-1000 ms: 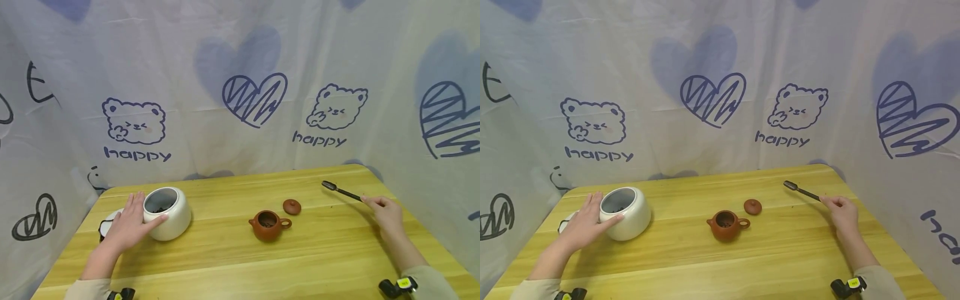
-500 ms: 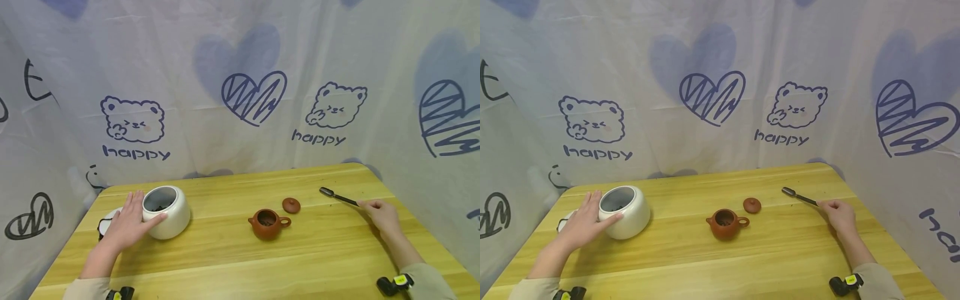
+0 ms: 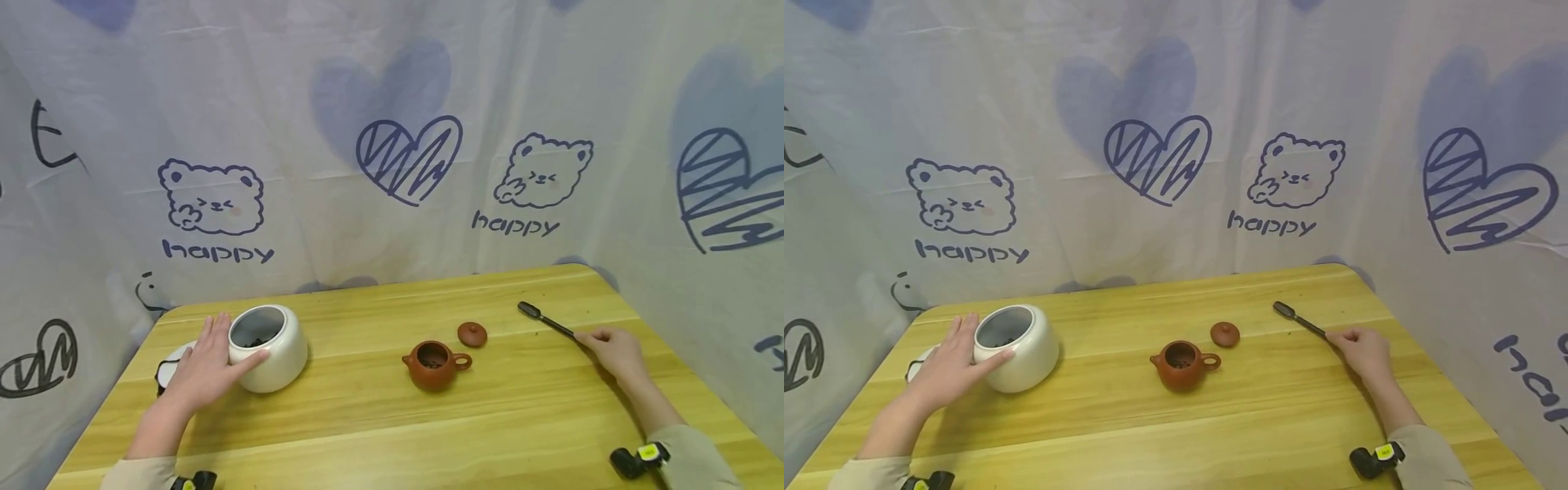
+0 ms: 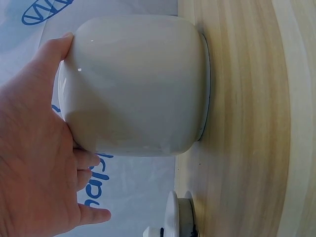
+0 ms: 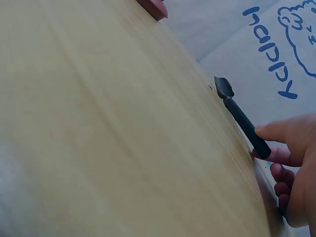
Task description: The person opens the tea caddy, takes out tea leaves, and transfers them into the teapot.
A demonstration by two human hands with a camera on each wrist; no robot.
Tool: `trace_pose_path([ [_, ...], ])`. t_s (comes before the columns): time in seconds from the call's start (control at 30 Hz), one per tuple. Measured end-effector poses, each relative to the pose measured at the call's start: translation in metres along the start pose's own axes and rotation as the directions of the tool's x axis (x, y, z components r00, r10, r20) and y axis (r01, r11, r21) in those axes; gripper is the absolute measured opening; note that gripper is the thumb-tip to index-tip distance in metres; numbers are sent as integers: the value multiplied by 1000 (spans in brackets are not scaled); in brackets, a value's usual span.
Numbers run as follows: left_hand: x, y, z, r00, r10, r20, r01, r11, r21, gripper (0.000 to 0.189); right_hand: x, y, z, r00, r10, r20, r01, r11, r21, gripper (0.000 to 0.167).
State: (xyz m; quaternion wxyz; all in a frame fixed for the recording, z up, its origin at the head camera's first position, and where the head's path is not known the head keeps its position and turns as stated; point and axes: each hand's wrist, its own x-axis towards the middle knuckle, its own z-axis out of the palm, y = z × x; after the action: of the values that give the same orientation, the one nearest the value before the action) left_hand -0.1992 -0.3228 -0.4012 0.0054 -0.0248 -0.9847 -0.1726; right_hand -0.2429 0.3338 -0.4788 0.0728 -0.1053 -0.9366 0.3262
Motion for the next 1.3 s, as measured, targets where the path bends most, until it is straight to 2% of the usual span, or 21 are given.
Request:
trace_pose_path([
  [0.23, 0, -2, 1, 1000, -6, 1, 6, 1000, -3, 116, 2, -1, 2, 999, -32, 9, 32, 999, -24, 50],
  [0.4, 1, -2, 2, 1000, -9, 5, 9, 1000, -4, 117, 3, -2, 0, 999, -38, -24, 39, 997, 62, 55],
  [0.67, 2, -1, 2, 1000, -12, 6, 12, 1000, 2, 117, -1, -12, -14, 997, 3, -80, 11, 985, 172, 65],
  [0.77, 2, -1, 2, 1000, -10, 3, 9, 1000, 3, 117, -2, -18, -22, 994, -18, -108, 38, 981, 188, 63],
  [1.07, 0, -2, 1, 1000, -7, 2, 7, 1000, 1, 116, -6, -37, -40, 967, -128, -221, 167, 972, 167, 59],
  [1.3, 1, -2, 0, 1000, 8, -11, -8, 1000, 20, 114, -14, -56, -46, 924, -208, -320, 256, 960, 114, 51],
])
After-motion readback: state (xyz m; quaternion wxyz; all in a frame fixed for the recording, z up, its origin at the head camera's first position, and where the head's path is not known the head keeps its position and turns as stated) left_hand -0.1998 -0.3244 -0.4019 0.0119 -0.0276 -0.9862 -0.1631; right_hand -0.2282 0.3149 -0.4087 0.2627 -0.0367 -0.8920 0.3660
